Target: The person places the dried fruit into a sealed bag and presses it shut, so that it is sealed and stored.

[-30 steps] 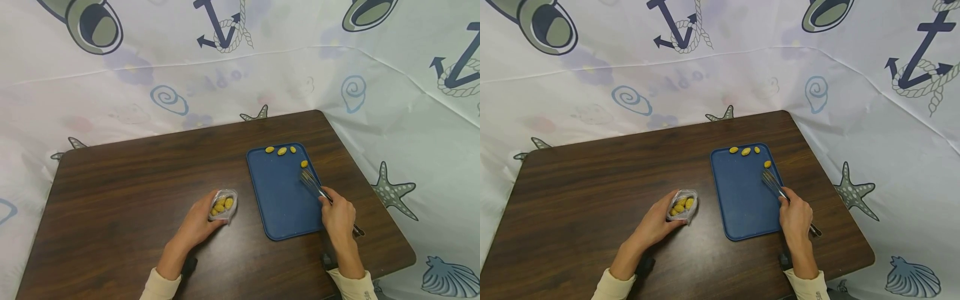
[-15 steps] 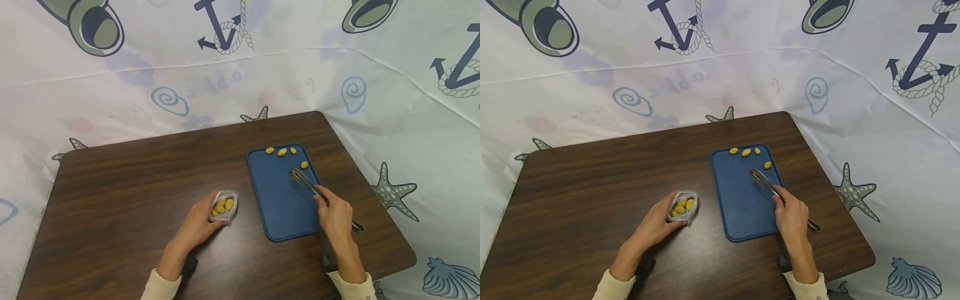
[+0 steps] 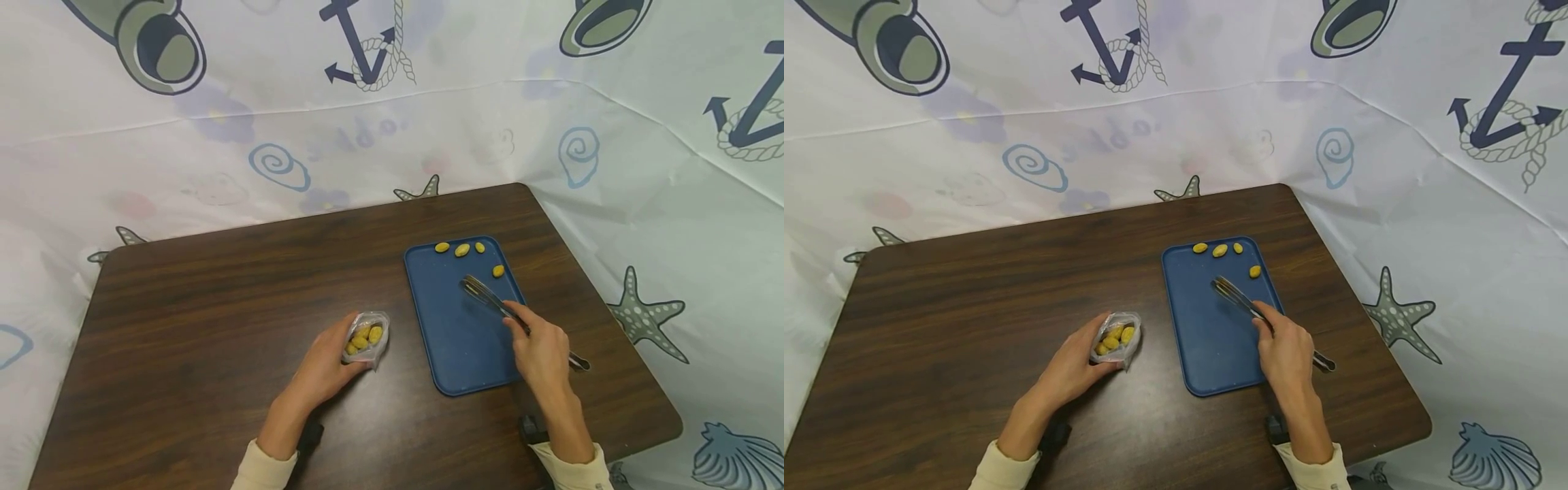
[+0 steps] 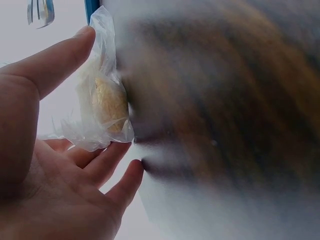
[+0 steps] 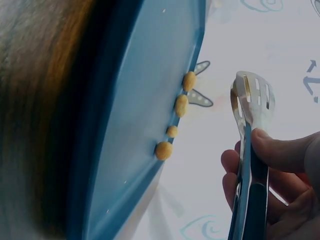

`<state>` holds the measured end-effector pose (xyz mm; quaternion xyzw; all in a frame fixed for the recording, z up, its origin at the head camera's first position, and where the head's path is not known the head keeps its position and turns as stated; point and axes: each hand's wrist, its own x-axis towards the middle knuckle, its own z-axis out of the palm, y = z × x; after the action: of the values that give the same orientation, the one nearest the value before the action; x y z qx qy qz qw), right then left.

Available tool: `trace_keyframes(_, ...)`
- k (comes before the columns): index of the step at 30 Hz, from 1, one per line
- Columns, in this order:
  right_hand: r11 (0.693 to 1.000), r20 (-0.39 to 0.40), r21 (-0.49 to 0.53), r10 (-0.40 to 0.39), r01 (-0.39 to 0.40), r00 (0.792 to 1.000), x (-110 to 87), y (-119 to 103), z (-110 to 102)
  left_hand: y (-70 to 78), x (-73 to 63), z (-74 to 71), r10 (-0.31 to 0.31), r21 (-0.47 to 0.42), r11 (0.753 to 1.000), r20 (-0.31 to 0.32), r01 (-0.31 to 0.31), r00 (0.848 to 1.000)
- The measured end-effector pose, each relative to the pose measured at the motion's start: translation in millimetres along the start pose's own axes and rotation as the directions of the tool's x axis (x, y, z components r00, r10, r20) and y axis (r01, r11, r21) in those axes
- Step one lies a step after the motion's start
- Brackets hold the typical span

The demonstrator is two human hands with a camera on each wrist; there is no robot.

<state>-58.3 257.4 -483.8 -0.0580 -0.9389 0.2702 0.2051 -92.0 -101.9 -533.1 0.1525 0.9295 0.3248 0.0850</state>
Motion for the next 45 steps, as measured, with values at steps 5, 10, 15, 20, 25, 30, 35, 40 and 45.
trace_keyframes(5, 1.000, 0.030, 0.017, -0.007, 0.006, 1.000, 0.5, -5, 0, -0.2, -0.5, 0.7, -0.001, -0.001, 1.000, -0.002, 0.001, 1.000)
trace_keyframes(10, 1.000, 0.053, 0.019, -0.016, 0.015, 0.998, 1.0, -8, 1, 0.0, -1.5, 1.1, -0.002, -0.006, 1.000, -0.002, 0.001, 1.000)
trace_keyframes(15, 0.999, 0.065, 0.020, -0.029, 0.027, 0.997, 0.4, -10, 2, 0.3, -2.3, 1.6, -0.009, -0.007, 1.000, 0.006, 0.009, 1.000)
trace_keyframes(20, 0.998, 0.072, 0.031, -0.061, 0.058, 0.996, -0.4, -12, 4, 0.8, -2.6, 1.7, -0.001, -0.011, 1.000, -0.001, 0.001, 1.000)
trace_keyframes(25, 0.997, 0.080, 0.035, -0.078, 0.075, 0.994, -1.3, -17, 6, 1.1, -2.9, 1.3, 0.000, -0.010, 1.000, -0.003, 0.000, 1.000)
trace_keyframes(30, 0.996, 0.100, 0.047, -0.081, 0.076, 0.992, -2.2, -22, 11, 1.1, -3.3, 1.3, -0.005, -0.007, 1.000, -0.001, 0.005, 1.000)
trace_keyframes(35, 0.994, 0.096, 0.046, -0.105, 0.101, 0.990, -2.7, -26, 16, 0.9, -3.9, 2.0, -0.008, -0.001, 1.000, 0.003, 0.008, 1.000)
trace_keyframes(40, 0.994, 0.109, 0.045, -0.103, 0.099, 0.989, -3.4, -28, 17, 0.8, -3.5, 2.0, -0.009, -0.007, 1.000, 0.010, 0.009, 1.000)
trace_keyframes(45, 0.994, 0.117, 0.040, -0.103, 0.099, 0.988, -3.1, -29, 18, 0.2, -1.6, 1.5, -0.007, -0.004, 1.000, 0.015, 0.007, 1.000)
